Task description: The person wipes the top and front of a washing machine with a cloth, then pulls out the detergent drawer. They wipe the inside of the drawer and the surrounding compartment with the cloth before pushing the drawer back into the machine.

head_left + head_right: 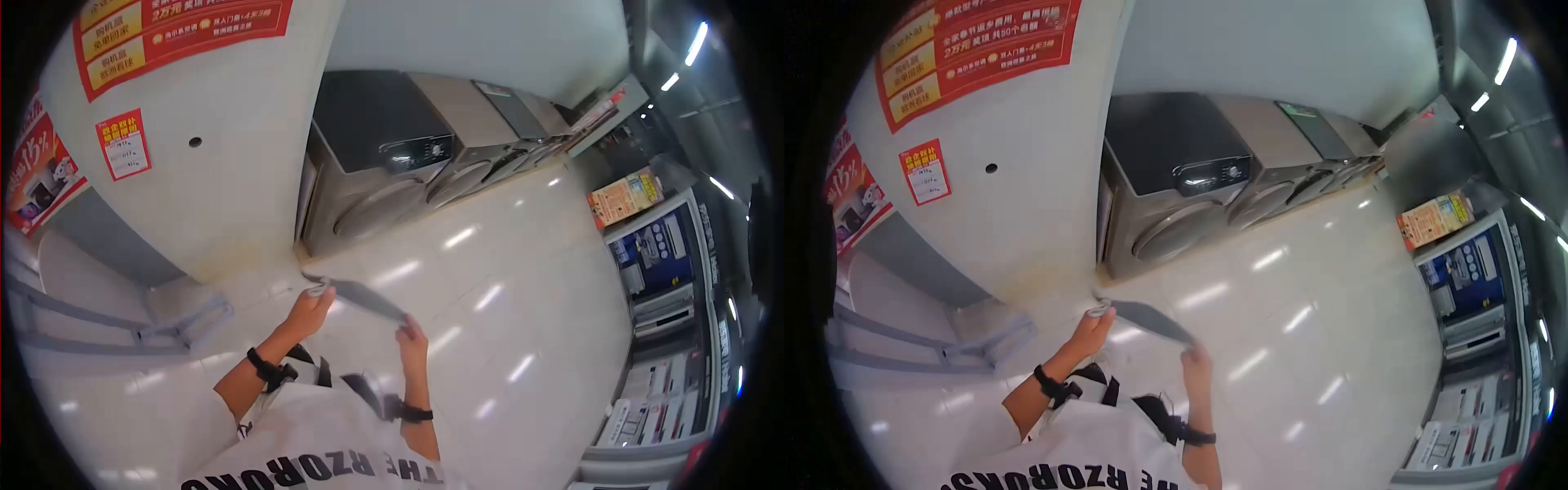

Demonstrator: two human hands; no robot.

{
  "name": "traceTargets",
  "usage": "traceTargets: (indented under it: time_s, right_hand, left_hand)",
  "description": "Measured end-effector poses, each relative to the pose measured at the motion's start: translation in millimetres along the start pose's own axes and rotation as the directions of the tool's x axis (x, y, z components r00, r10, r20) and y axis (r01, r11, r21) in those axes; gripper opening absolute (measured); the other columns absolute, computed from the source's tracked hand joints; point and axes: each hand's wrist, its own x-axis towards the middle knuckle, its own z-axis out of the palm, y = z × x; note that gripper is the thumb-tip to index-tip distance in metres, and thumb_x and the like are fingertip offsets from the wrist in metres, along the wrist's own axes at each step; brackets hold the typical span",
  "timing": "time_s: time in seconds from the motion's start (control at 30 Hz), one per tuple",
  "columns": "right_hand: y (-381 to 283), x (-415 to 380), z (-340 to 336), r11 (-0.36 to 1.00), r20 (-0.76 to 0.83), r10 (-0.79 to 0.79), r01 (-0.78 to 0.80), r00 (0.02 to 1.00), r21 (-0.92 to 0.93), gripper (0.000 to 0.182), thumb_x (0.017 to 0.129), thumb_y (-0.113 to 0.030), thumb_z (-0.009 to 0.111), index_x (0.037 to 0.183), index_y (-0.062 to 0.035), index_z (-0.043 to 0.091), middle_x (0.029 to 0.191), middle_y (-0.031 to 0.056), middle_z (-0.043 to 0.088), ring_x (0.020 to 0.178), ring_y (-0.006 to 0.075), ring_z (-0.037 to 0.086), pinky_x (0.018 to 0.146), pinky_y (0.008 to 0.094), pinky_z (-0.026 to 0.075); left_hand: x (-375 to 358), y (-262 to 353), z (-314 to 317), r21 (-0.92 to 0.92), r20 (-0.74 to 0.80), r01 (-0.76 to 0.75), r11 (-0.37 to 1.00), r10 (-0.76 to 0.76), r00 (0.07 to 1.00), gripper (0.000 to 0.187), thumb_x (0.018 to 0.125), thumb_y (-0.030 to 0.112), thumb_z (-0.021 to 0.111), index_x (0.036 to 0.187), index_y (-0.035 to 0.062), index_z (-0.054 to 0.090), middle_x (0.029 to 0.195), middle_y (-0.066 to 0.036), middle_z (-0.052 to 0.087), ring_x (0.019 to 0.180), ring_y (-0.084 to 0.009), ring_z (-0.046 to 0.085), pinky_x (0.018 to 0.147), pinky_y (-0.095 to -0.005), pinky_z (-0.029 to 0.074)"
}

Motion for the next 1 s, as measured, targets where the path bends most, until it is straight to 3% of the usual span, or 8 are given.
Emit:
traceTargets:
  time_s: [0.07,0.1,0.17,0.37,0.57,0.67,0.77,1.0]
  right_hand:
    - [29,-6,-13,0.997,-0.096,-0.058,0.053,0.994,-0.054,0.054,0.088,-0.002,0.06,0.141,0.0017,0.052,0.101,0.0034,0.064,0.086,0.0092,0.054,0.081,0.0231,0.045]
    - [6,42,137,0.983,-0.025,-0.043,0.047,0.999,0.177,0.054,0.088,-0.002,0.059,0.142,0.0019,0.052,0.102,0.0035,0.064,0.086,0.0091,0.054,0.082,0.023,0.045]
    - [-9,85,143,0.958,-0.032,-0.109,0.114,0.993,0.262,0.053,0.089,-0.001,0.058,0.142,0.0023,0.052,0.103,0.0036,0.064,0.086,0.0089,0.054,0.083,0.0227,0.045]
    - [-64,185,165,0.975,0.33,-0.188,0.134,0.925,0.178,0.057,0.092,-0.001,0.057,0.147,0.0001,0.044,0.148,0.0146,0.048,0.136,0.0219,0.046,0.106,0.0331,0.042]
    - [-123,289,181,0.94,0.543,-0.324,0.202,0.775,0.273,0.06,0.091,-0.003,0.058,0.149,-0.0037,0.042,0.143,0.0197,0.053,0.129,0.0255,0.055,0.097,0.0338,0.049]
    - [-140,366,180,0.838,0.467,-0.545,0.45,0.696,0.308,0.063,0.088,-0.006,0.061,0.148,-0.0056,0.042,0.133,0.0254,0.059,0.115,0.0361,0.062,0.094,0.0383,0.05]
    - [-170,429,177,0.774,0.451,-0.619,0.594,0.642,0.217,0.062,0.091,-0.009,0.062,0.149,-0.0033,0.04,0.142,0.0218,0.054,0.126,0.0318,0.058,0.097,0.0365,0.049]
    - [-185,506,217,0.654,0.307,-0.716,0.757,0.627,-0.019,0.078,0.082,-0.007,0.062,0.151,0.0057,0.028,0.127,0.0303,0.054,0.123,0.0503,0.048,0.103,0.0525,0.041]
  left_hand:
    - [-18,-5,16,-0.108,-0.095,0.032,0.994,-0.042,0.995,0.056,0.103,0.046,0.045,0.09,-0.0053,0.061,0.081,-0.017,0.061,0.077,-0.023,0.052,0.077,-0.0409,0.045]
    - [46,-26,-104,0.116,-0.115,0.138,0.984,-0.124,0.986,0.058,0.103,0.048,0.044,0.09,-0.0056,0.061,0.081,-0.017,0.061,0.077,-0.0228,0.052,0.077,-0.0409,0.045]
    - [86,-40,-109,0.154,-0.134,0.296,0.943,-0.277,0.951,0.062,0.103,0.052,0.042,0.089,-0.0062,0.06,0.081,-0.017,0.062,0.077,-0.0223,0.053,0.076,-0.041,0.045]
    - [206,-71,-102,-0.113,-0.319,0.33,0.937,-0.349,0.881,0.059,0.104,0.047,0.045,0.121,-0.0071,0.061,0.117,-0.014,0.066,0.111,-0.0251,0.06,0.099,-0.0386,0.046]
    - [344,-35,-71,0.068,-0.594,-0.011,0.998,0.049,0.803,0.04,0.104,0.031,0.047,0.107,-0.0064,0.061,0.106,-0.014,0.064,0.098,-0.0248,0.06,0.093,-0.0322,0.043]
    - [417,-21,-61,0.321,-0.428,-0.054,0.946,0.196,0.883,0.043,0.102,0.033,0.049,0.124,-0.0032,0.058,0.129,-0.02,0.059,0.125,-0.0329,0.054,0.107,-0.042,0.037]
    - [483,-22,-56,0.892,-0.167,0.15,0.427,0.003,0.986,0.066,0.098,0.048,0.049,0.14,-0.002,0.048,0.148,-0.024,0.043,0.143,-0.0389,0.033,0.11,-0.0665,0.027]
    - [540,-3,-44,0.948,-0.055,0.147,0.283,-0.308,0.95,0.106,0.075,0.059,0.073,0.153,0.0013,0.03,0.163,-0.021,0.018,0.152,-0.0446,0.0,0.111,-0.0759,0.012]
